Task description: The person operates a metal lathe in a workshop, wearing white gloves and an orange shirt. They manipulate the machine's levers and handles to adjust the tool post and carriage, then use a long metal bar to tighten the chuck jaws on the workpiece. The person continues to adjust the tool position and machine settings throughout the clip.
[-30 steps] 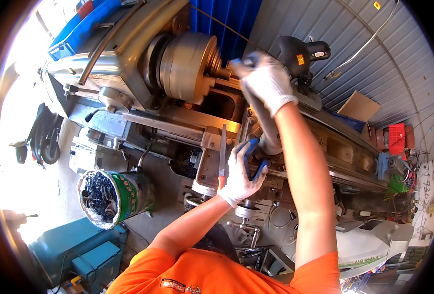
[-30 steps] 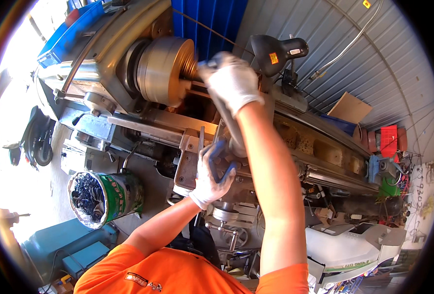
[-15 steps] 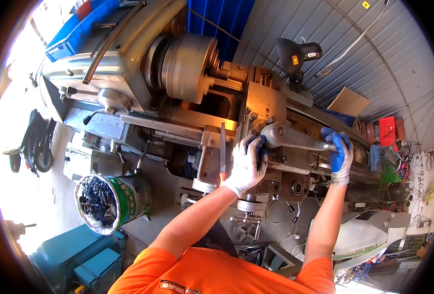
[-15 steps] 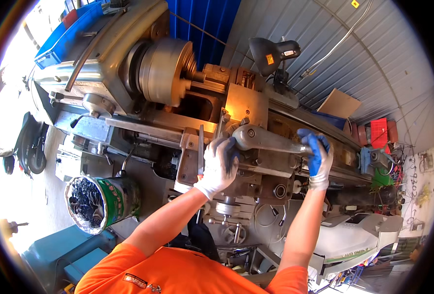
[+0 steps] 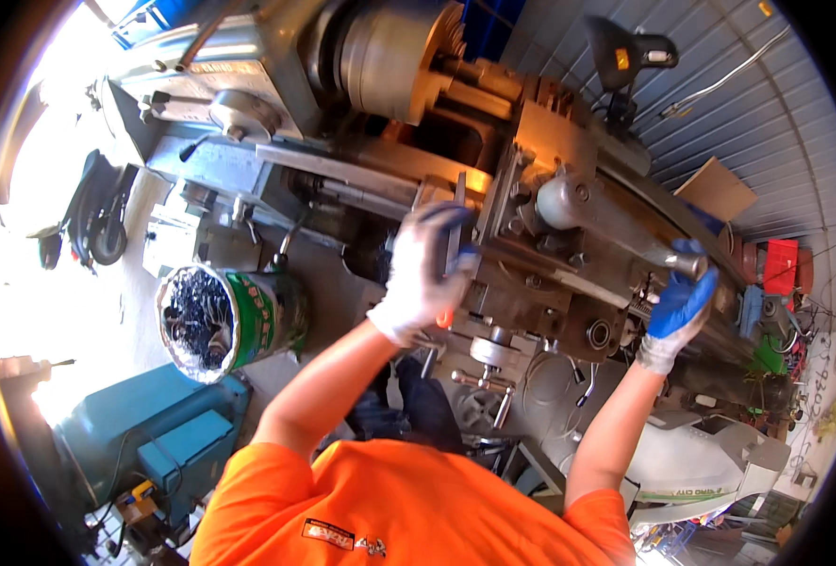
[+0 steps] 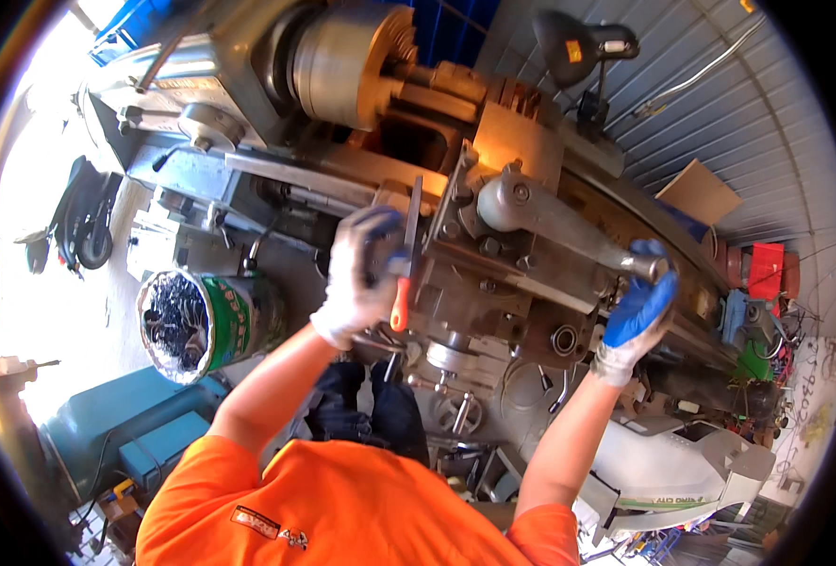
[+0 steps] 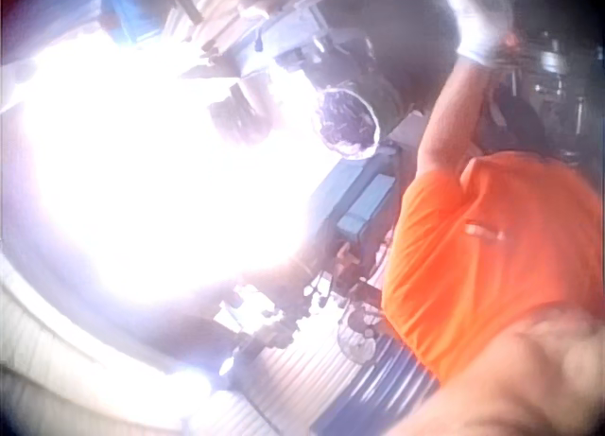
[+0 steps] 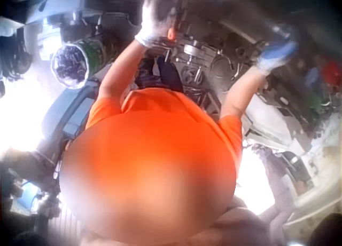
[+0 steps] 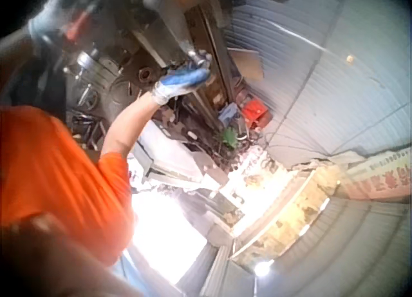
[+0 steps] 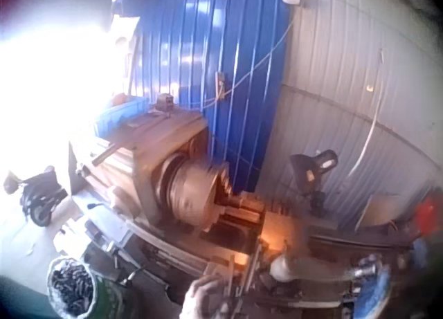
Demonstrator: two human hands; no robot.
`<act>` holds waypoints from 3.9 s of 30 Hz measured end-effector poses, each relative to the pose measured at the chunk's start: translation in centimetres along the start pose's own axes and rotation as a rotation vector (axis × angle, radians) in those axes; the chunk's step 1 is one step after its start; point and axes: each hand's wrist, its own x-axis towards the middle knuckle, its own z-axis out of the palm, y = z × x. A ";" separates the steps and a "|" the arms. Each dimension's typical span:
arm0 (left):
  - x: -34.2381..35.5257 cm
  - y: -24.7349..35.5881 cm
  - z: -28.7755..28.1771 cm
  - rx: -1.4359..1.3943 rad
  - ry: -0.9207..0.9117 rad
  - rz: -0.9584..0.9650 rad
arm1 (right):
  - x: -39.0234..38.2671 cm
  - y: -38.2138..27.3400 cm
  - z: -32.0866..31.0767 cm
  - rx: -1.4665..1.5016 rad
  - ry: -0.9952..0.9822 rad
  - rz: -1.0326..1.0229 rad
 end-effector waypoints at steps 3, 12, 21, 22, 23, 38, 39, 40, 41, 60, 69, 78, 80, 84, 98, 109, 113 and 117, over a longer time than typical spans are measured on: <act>-8.8 -8.8 -3.6 0.157 0.038 -0.265 | -4.6 1.3 -4.8 -0.158 0.052 0.021; -27.6 -17.0 -4.2 0.198 -0.053 -1.177 | -26.6 7.4 -11.6 -0.327 -0.137 0.756; -18.1 -33.8 -13.8 1.034 -0.221 -0.661 | -29.7 8.4 -9.9 -0.475 -0.300 0.656; -19.1 -35.0 -13.1 1.064 -0.238 -0.665 | -31.0 9.2 -10.8 -0.537 -0.288 0.621; -20.2 -35.9 -12.7 1.098 -0.247 -0.667 | -31.9 9.9 -11.5 -0.591 -0.279 0.581; -33.9 -20.3 4.5 -1.135 -1.037 -1.245 | -33.4 8.0 -1.5 -1.213 0.003 0.390; -32.9 -18.0 6.7 -0.894 -1.073 -1.232 | -33.6 7.8 -1.1 -1.207 0.040 0.403; -32.7 -16.8 8.7 -1.058 -0.930 -1.568 | -33.4 7.5 -0.6 -1.196 0.060 0.406; -32.2 -16.0 9.9 -1.203 -0.765 -1.906 | -33.9 7.6 -0.7 -1.230 0.075 0.402; -34.9 -20.1 9.1 -0.830 -1.124 -0.675 | -35.4 3.2 0.3 -0.595 0.083 0.769; -34.5 -30.4 3.0 -0.782 -0.797 -1.677 | -39.9 7.5 1.1 -1.076 -0.177 0.679; -30.1 -19.1 1.5 -1.010 -1.208 -1.488 | -38.4 8.0 2.9 -1.063 -0.229 0.726; -26.4 -21.1 -3.6 -0.934 -1.157 -1.790 | -34.3 1.6 3.0 -0.647 -0.104 0.920; -29.6 -26.2 -1.3 -0.624 -0.894 -1.647 | -37.6 8.5 -4.3 -1.009 0.088 0.751; -25.0 -19.2 -3.5 -1.050 -1.123 -1.835 | -41.2 7.6 2.4 -0.941 -0.329 0.608; -36.4 -29.7 5.6 -0.325 -1.128 -0.528 | -37.0 1.9 2.8 -0.772 -0.258 0.879; -37.0 -25.8 9.4 -0.299 -1.512 -0.003 | -37.0 5.9 -6.2 -0.818 -0.025 0.702; -36.1 -22.5 5.8 -0.862 -1.451 -0.429 | -40.9 8.8 1.8 -1.080 -0.318 0.734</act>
